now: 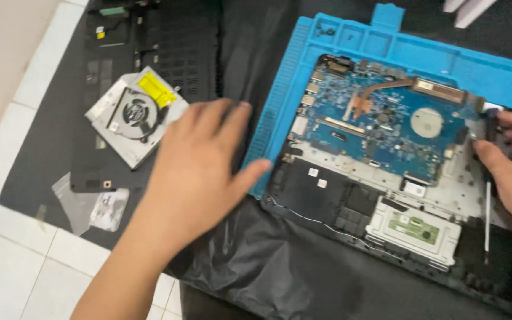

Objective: The person disassembles a laptop on a workbench. They use a screwdriver to pry and loosen components, lift the cooling fan and heatsink off the motherboard, disconnect a ribbon cable and antenna wire from the board, and continue prying at the motherboard inside the blue chassis.

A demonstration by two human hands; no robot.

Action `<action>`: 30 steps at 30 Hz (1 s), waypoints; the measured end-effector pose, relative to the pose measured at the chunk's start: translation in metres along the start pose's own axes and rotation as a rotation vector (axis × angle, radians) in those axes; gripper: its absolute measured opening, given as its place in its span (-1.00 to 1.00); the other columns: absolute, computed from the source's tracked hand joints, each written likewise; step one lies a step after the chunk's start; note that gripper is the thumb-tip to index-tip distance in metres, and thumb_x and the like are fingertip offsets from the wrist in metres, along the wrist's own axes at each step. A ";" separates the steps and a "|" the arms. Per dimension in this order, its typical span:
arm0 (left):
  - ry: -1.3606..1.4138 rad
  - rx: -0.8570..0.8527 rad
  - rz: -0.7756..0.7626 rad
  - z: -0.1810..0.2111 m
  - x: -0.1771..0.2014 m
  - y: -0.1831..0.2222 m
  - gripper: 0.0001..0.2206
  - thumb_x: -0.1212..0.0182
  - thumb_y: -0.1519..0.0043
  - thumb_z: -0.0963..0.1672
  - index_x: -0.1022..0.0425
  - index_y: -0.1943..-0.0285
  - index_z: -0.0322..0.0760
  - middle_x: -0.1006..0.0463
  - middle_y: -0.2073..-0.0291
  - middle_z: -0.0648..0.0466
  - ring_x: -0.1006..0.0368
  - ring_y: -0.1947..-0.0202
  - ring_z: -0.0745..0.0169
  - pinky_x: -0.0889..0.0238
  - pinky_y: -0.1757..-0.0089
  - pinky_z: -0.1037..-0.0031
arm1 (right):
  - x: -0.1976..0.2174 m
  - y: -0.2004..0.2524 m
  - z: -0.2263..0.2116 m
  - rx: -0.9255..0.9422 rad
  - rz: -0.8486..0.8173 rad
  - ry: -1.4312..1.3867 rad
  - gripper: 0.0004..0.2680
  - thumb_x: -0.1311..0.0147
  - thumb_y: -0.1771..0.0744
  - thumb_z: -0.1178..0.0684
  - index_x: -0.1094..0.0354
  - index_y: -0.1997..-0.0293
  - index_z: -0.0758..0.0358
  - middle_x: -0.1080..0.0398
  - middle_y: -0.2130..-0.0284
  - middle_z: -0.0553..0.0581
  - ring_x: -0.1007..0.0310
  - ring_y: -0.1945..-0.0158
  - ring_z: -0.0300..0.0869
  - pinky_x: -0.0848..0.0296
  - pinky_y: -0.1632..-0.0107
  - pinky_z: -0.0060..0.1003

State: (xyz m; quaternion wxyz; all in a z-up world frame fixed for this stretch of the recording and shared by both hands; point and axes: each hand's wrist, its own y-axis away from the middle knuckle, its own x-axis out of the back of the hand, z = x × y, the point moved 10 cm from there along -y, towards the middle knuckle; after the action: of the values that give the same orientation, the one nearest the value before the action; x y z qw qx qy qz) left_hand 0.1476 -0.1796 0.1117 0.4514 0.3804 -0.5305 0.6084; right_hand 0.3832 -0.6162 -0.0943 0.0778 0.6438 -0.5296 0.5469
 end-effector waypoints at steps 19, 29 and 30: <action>0.443 -0.519 -0.068 0.157 -0.125 -0.057 -0.58 -0.27 -0.24 -0.04 -0.46 -0.24 -0.28 -0.31 -0.30 -0.16 -0.16 -0.38 -0.18 -0.02 -0.25 0.03 | 0.050 -0.041 -0.124 -0.321 0.000 -0.248 -0.72 -0.34 -0.30 0.21 -0.49 -0.13 0.35 -0.47 0.42 0.03 -0.36 0.44 -0.38 -0.37 0.33 -0.46; 0.443 -0.503 -0.040 0.156 -0.123 -0.056 -0.58 -0.28 -0.22 -0.04 -0.46 -0.22 -0.29 -0.32 -0.28 -0.16 -0.18 -0.36 -0.17 -0.03 -0.23 0.05 | 0.046 -0.051 -0.122 -0.256 -0.022 -0.110 -0.69 -0.35 -0.26 0.21 -0.49 -0.09 0.44 -0.48 0.47 0.10 -0.40 0.49 -0.35 -0.41 0.34 -0.41; 0.440 -0.503 -0.044 0.156 -0.123 -0.055 -0.58 -0.28 -0.22 -0.04 -0.46 -0.22 -0.29 -0.32 -0.28 -0.16 -0.17 -0.36 -0.17 -0.03 -0.23 0.04 | 0.045 -0.048 -0.115 -0.271 0.000 -0.157 -0.71 -0.33 -0.28 0.22 -0.49 -0.09 0.46 -0.49 0.45 0.07 -0.40 0.46 -0.36 -0.42 0.32 -0.43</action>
State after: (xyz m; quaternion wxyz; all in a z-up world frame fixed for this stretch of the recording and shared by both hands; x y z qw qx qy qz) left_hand 0.2351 -0.3500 0.0351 0.6479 0.1278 -0.5455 0.5161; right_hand 0.3419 -0.5445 0.0089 0.1224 0.6682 -0.6029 0.4183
